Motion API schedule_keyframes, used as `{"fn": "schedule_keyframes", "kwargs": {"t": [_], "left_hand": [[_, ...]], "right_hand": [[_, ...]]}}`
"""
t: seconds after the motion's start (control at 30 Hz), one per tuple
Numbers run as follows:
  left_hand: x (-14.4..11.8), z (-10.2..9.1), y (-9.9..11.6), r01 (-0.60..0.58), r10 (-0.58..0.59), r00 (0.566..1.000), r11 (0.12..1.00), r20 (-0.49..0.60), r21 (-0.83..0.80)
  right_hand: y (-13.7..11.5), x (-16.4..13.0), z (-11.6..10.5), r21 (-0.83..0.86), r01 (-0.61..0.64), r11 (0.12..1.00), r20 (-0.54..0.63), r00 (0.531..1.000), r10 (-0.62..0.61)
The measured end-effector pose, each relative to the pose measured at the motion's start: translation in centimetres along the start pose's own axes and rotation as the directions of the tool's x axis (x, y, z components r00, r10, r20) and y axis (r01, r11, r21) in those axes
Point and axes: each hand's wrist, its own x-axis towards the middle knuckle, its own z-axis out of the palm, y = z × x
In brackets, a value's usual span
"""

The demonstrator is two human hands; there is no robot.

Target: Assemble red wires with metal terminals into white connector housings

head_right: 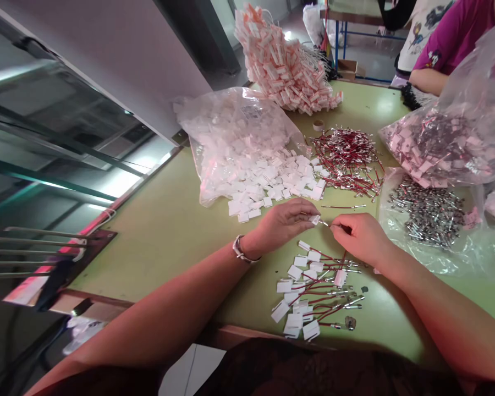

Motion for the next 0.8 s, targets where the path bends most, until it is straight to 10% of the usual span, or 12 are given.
{"fn": "schedule_keyframes", "kwargs": {"t": [0.47, 0.8], "left_hand": [[-0.09, -0.76, 0.12, -0.159, 0.145, 0.981, 0.982, 0.131, 0.104], [0.04, -0.12, 0.47, 0.125, -0.093, 0.984, 0.97, 0.155, -0.209]], "right_hand": [[-0.49, -0.02, -0.59, -0.002, 0.033, 0.999, 0.093, 0.995, -0.033], [-0.92, -0.08, -0.21, -0.075, 0.075, 0.994, 0.073, 0.995, -0.069]]}}
